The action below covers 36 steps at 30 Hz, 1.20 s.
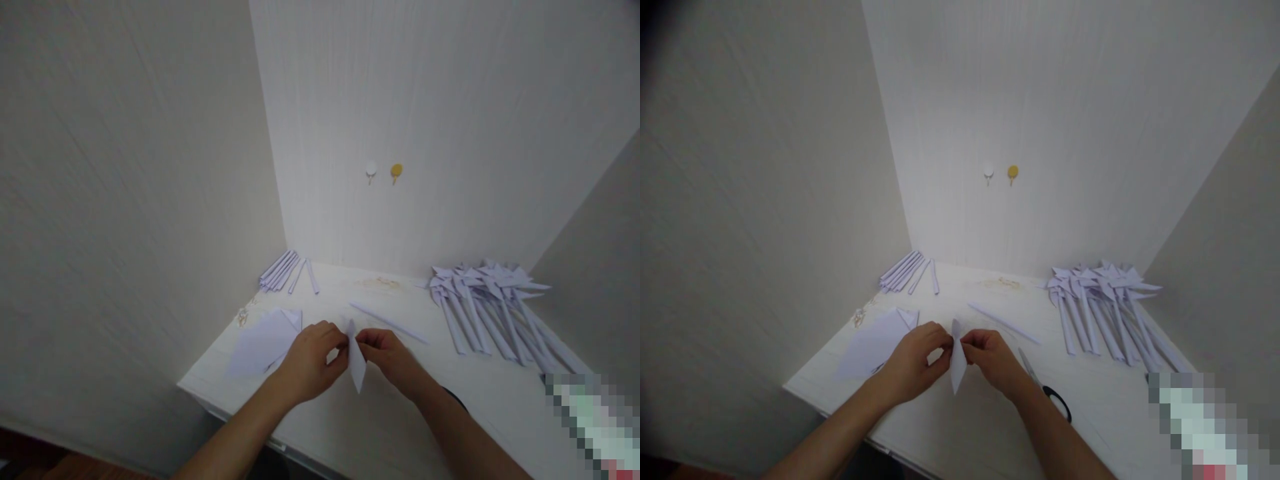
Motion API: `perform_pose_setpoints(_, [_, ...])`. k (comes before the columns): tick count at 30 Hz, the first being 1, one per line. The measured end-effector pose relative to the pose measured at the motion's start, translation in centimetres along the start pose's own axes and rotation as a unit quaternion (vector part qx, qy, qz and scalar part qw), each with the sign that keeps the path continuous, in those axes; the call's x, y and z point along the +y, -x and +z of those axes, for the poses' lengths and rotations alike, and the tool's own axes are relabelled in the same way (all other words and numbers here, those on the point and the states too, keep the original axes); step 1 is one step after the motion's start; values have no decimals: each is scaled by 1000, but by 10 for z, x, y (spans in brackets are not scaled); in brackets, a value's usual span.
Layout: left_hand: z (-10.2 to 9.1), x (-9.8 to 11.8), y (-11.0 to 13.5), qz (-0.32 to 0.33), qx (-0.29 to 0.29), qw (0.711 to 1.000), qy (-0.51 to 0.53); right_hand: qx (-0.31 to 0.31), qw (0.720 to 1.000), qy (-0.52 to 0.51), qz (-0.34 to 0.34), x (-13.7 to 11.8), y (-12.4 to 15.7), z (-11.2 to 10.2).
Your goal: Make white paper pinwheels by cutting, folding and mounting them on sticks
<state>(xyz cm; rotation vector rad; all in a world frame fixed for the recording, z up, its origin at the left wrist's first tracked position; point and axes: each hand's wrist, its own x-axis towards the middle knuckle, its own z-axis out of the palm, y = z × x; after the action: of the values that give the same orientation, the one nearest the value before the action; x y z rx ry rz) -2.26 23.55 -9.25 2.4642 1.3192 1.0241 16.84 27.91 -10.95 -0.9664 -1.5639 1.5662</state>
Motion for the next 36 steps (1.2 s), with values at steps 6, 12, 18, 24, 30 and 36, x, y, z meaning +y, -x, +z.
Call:
perform_pose_setpoints(6, [-10,10,15,-5,8,998,-69,-34,999,5,8,-1,4,11])
perform_pose_setpoints(12, [-7,16,34,-23,37,994,-102,-69,998,2,14,2,9,21])
perform_pose_setpoints(18, [-6,15,32,3,52,991,-120,-63,998,-12,12,3,10,18])
perform_pose_setpoints(24, [-19,18,18,38,11,995,-91,-88,996,-21,-4,-4,12,11])
perform_pose_setpoints(30, [-28,24,9,60,-28,992,-103,-129,990,-55,-28,-12,17,11])
perform_pose_setpoints(36, [-31,25,7,76,-65,988,-118,-143,985,-90,-23,-10,14,10])
